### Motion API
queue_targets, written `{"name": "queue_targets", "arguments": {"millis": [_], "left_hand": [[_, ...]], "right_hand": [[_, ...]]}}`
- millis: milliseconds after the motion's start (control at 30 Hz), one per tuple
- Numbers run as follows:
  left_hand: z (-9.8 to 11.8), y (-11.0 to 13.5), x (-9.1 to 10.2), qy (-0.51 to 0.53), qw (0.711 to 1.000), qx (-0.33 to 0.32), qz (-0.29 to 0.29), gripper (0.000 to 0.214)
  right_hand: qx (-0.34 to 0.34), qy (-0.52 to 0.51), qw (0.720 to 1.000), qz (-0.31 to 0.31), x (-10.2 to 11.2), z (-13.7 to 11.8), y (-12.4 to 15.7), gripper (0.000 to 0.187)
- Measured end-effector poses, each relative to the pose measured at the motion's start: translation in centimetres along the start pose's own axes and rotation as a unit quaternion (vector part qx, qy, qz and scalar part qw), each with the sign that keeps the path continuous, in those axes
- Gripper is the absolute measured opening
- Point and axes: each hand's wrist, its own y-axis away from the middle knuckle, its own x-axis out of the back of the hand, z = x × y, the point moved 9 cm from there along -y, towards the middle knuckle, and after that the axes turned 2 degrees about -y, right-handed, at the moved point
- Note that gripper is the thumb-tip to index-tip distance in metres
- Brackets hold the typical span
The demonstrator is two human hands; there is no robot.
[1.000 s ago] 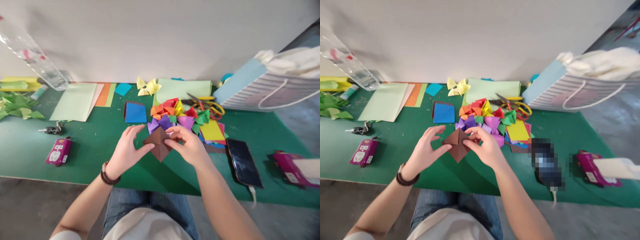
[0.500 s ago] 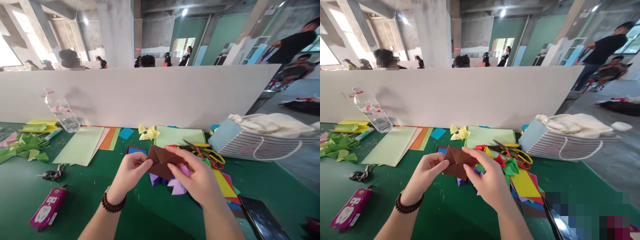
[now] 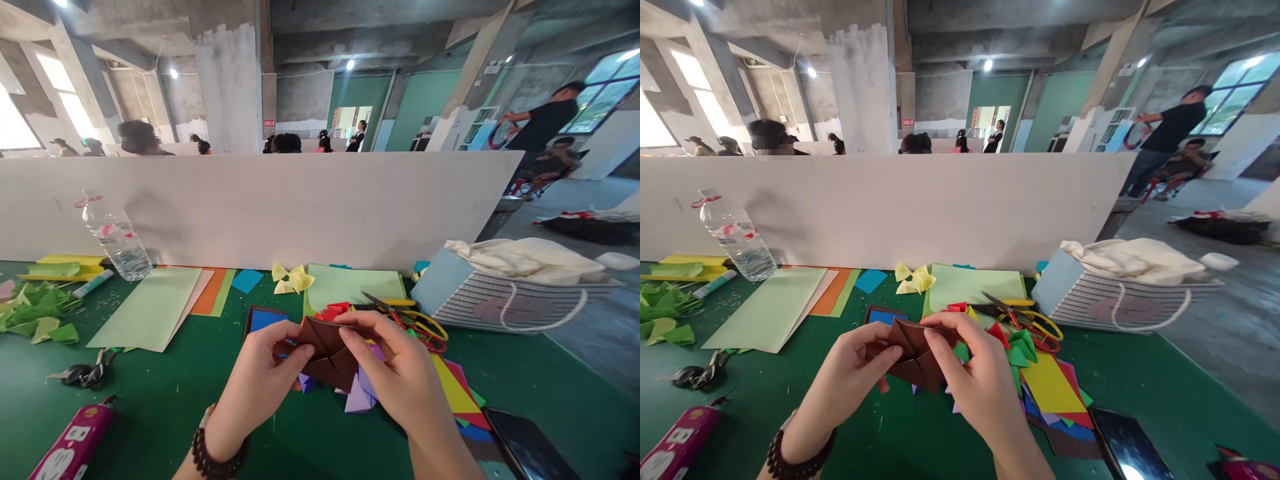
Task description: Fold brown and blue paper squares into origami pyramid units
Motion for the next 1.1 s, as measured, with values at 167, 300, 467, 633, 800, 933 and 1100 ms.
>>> {"name": "queue_targets", "arguments": {"millis": [167,300,467,633,800,933,1100], "left_hand": [[0.7,0.2,-0.1,-0.049,0.997,-0.032,0.041,0.015],[0.8,0.2,-0.2,-0.078,0.993,-0.050,0.074,0.024],[0.3,-0.1,0.6,-0.102,0.990,-0.029,0.089,0.027],[-0.3,-0.2,1.5,-0.123,0.989,0.006,0.088,0.033],[0.0,-0.3,1.4,-0.101,0.992,-0.020,0.075,0.047],[-0.1,-0.3,1.7,-0.066,0.994,-0.024,0.080,0.050],[-0.2,-0.2,1.0,0.021,0.999,-0.005,0.034,0.051]], "right_hand": [[0.020,-0.012,0.999,0.025,-0.3,-0.9,0.4,0.016],[0.055,0.008,0.998,0.014,-0.8,-2.1,0.5,0.013],[0.020,0.035,0.999,-0.028,-1.2,-1.2,0.3,0.014],[-0.002,0.052,0.998,-0.023,-0.9,-0.3,0.0,0.026],[-0.038,0.027,0.998,-0.036,-1.0,0.5,0.1,0.029],[-0.015,-0.041,0.996,-0.081,-1.4,-0.1,0.3,0.025],[0.001,-0.059,0.992,-0.108,-1.5,-0.9,0.3,0.019]]}}
